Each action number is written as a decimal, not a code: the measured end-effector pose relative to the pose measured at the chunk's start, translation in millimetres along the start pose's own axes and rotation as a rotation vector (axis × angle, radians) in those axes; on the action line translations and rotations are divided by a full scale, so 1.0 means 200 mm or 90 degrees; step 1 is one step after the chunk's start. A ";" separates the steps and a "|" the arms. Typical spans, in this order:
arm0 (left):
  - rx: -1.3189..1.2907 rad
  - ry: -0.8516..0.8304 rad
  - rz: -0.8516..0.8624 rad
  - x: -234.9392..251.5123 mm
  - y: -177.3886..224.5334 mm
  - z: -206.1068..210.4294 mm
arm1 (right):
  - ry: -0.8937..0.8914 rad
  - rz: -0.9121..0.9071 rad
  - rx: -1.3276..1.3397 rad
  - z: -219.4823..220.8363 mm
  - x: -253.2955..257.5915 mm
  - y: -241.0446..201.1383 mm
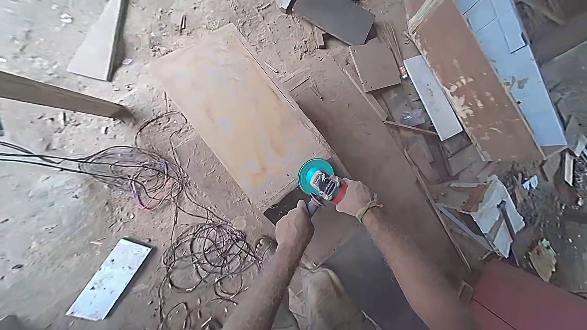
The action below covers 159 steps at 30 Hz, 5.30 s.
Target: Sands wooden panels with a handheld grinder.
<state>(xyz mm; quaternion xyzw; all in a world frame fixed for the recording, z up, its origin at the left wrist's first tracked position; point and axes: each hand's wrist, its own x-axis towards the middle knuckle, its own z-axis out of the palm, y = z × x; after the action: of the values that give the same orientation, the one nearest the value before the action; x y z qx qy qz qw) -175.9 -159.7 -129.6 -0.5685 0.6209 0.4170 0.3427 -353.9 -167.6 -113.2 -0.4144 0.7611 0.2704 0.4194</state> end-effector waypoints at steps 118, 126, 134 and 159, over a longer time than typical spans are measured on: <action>0.010 -0.046 -0.063 -0.09 0.12 -0.24 | -0.076 -0.159 0.007 -0.19 0.16 0.03; -0.009 -0.050 -0.130 -0.17 -0.12 -0.11 | -0.111 -0.225 -0.004 0.00 0.09 -0.14; -0.060 -0.002 -0.200 -0.23 -0.39 0.18 | -0.147 -0.265 -0.039 0.20 -0.04 -0.30; 0.005 -0.038 -0.102 -0.18 0.05 -0.07 | -0.075 -0.255 0.064 0.04 0.17 0.07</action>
<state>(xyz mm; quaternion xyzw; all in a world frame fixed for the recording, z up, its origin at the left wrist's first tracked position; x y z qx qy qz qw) -180.9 -156.4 -89.7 -0.6020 0.5649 0.4024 0.3957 -373.2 -166.7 -145.6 -0.5199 0.6501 0.1670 0.5284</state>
